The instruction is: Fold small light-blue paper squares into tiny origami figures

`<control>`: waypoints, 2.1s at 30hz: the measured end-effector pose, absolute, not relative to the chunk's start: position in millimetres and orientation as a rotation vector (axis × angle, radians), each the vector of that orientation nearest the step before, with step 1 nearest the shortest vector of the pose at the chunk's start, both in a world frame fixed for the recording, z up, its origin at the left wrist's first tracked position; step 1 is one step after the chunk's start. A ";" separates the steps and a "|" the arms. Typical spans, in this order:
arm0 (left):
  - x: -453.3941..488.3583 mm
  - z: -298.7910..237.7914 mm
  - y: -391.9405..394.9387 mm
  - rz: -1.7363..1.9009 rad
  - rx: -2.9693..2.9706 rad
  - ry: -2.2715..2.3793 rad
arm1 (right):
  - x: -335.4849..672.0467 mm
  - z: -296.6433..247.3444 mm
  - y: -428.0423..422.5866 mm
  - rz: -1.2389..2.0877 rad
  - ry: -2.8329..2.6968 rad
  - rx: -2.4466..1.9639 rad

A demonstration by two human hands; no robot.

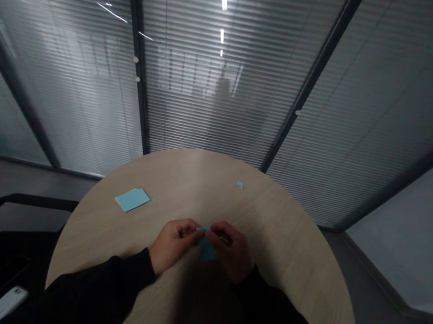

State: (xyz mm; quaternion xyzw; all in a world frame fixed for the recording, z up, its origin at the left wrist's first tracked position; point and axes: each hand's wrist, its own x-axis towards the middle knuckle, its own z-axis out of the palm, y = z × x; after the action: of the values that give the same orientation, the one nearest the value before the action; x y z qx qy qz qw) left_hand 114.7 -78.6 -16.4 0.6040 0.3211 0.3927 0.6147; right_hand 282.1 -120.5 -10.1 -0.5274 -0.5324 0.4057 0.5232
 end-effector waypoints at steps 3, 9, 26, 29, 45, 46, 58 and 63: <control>114.5 -14.4 -79.4 0.899 1.379 0.748 | 281.9 -13.7 -119.4 1.002 -1.236 -1.268; 114.8 -12.2 -79.9 0.913 1.327 0.721 | 281.3 -13.0 -117.5 1.031 -1.173 -1.273; 114.4 -15.0 -77.2 0.957 1.404 0.810 | 277.1 -9.7 -118.8 1.063 -1.121 -1.250; 114.4 -12.7 -77.4 0.965 1.432 0.829 | 277.5 -10.2 -118.8 1.056 -1.121 -1.251; 118.8 -12.6 -79.1 0.855 1.445 0.777 | 273.6 -11.7 -118.0 0.986 -0.995 -1.262; 118.8 -13.7 -78.7 0.836 1.453 0.777 | 273.8 -12.7 -117.8 0.979 -0.989 -1.263; 117.5 -20.0 -78.8 0.815 1.597 0.847 | 275.4 -18.4 -114.7 0.946 -0.944 -1.230; 117.6 -17.0 -80.5 0.756 1.660 0.789 | 275.4 -16.9 -115.5 0.952 -0.912 -1.229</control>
State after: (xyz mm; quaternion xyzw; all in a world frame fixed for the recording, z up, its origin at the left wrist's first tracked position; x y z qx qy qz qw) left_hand 117.6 -80.5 -17.0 0.6999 0.3327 0.3187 0.5457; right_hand 275.4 -115.5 -16.9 -0.5345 -0.3967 0.4140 0.6209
